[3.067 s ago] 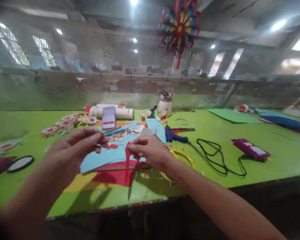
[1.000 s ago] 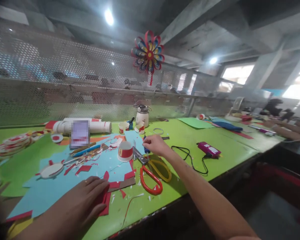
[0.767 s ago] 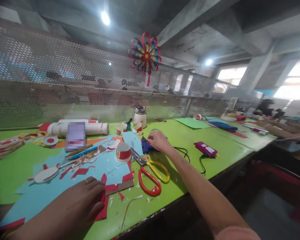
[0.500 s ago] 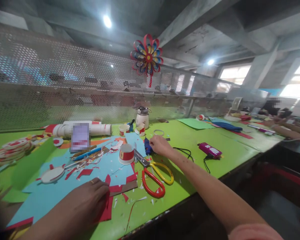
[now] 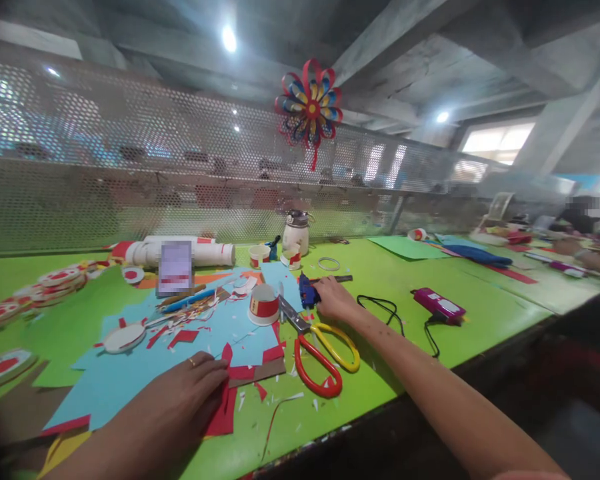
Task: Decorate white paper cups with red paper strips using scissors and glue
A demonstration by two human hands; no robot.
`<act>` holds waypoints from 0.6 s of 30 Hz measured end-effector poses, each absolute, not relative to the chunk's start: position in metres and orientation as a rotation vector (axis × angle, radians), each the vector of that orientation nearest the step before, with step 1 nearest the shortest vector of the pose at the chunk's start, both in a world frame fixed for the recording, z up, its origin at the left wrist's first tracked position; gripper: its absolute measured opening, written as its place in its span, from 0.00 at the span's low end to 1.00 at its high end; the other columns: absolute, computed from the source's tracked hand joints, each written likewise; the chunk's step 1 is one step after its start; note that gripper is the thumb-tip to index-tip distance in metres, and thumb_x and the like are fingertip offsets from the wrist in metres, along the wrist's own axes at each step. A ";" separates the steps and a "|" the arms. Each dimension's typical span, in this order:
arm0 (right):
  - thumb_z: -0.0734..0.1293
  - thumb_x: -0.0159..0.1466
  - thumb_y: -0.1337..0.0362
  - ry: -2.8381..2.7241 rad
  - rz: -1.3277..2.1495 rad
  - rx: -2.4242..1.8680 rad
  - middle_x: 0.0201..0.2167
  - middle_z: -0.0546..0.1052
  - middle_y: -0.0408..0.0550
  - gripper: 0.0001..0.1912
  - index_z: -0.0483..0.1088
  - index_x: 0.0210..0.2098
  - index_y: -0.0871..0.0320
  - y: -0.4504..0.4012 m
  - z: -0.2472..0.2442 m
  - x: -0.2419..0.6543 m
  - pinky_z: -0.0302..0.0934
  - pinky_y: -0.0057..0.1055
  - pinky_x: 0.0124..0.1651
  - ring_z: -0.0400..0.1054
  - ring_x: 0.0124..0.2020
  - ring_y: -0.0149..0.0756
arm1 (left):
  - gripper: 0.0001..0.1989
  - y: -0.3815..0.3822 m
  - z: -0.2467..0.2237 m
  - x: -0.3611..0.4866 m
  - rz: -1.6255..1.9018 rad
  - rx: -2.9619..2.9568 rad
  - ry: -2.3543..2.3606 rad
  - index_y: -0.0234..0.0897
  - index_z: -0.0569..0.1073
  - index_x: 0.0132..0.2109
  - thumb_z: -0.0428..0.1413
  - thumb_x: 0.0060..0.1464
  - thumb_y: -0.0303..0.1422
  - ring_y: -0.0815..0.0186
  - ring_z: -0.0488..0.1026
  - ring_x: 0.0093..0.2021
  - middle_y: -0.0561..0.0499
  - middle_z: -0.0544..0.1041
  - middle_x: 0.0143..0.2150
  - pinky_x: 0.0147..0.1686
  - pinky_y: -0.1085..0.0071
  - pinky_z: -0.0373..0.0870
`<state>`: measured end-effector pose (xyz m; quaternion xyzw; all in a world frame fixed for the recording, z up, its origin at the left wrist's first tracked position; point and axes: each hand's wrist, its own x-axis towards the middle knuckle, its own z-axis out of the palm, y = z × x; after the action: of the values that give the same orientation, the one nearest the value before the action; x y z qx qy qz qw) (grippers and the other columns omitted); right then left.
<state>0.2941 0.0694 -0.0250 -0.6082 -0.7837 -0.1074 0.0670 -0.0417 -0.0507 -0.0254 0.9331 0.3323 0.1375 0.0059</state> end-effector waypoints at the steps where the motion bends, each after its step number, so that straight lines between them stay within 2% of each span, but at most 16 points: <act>1: 0.65 0.53 0.72 -2.357 -0.326 -1.830 0.43 0.73 0.59 0.21 0.71 0.48 0.66 0.071 -0.028 0.295 0.57 0.35 0.47 0.64 0.46 0.47 | 0.13 -0.049 -0.028 -0.042 0.452 2.925 1.023 0.35 0.72 0.37 0.44 0.56 0.22 0.58 0.70 0.39 0.43 0.76 0.37 0.44 0.58 0.67; 5: 0.66 0.53 0.71 -2.319 -0.370 -1.790 0.42 0.72 0.57 0.22 0.71 0.48 0.63 0.072 -0.034 0.296 0.58 0.34 0.47 0.62 0.45 0.46 | 0.12 -0.047 -0.032 -0.043 0.470 2.927 1.014 0.36 0.72 0.37 0.44 0.58 0.23 0.59 0.70 0.38 0.43 0.76 0.37 0.43 0.58 0.67; 11: 0.64 0.55 0.72 -2.145 -0.573 -1.719 0.43 0.68 0.59 0.20 0.71 0.47 0.64 0.065 -0.015 0.299 0.58 0.40 0.50 0.58 0.46 0.48 | 0.12 -0.052 -0.025 -0.043 0.463 2.933 1.011 0.35 0.72 0.37 0.45 0.56 0.21 0.60 0.70 0.38 0.44 0.76 0.37 0.41 0.61 0.67; 18: 0.64 0.55 0.72 -1.962 -0.686 -1.633 0.42 0.68 0.57 0.19 0.70 0.47 0.63 0.056 0.002 0.308 0.64 0.40 0.45 0.62 0.44 0.47 | 0.13 -0.049 -0.026 -0.042 0.491 2.951 0.985 0.35 0.72 0.35 0.44 0.56 0.22 0.60 0.70 0.36 0.44 0.75 0.34 0.40 0.61 0.67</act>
<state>0.3081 0.0564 0.0019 -0.5986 -0.7195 -0.2514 0.2467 -0.0419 -0.0494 -0.0262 0.9369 0.3128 0.1558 -0.0040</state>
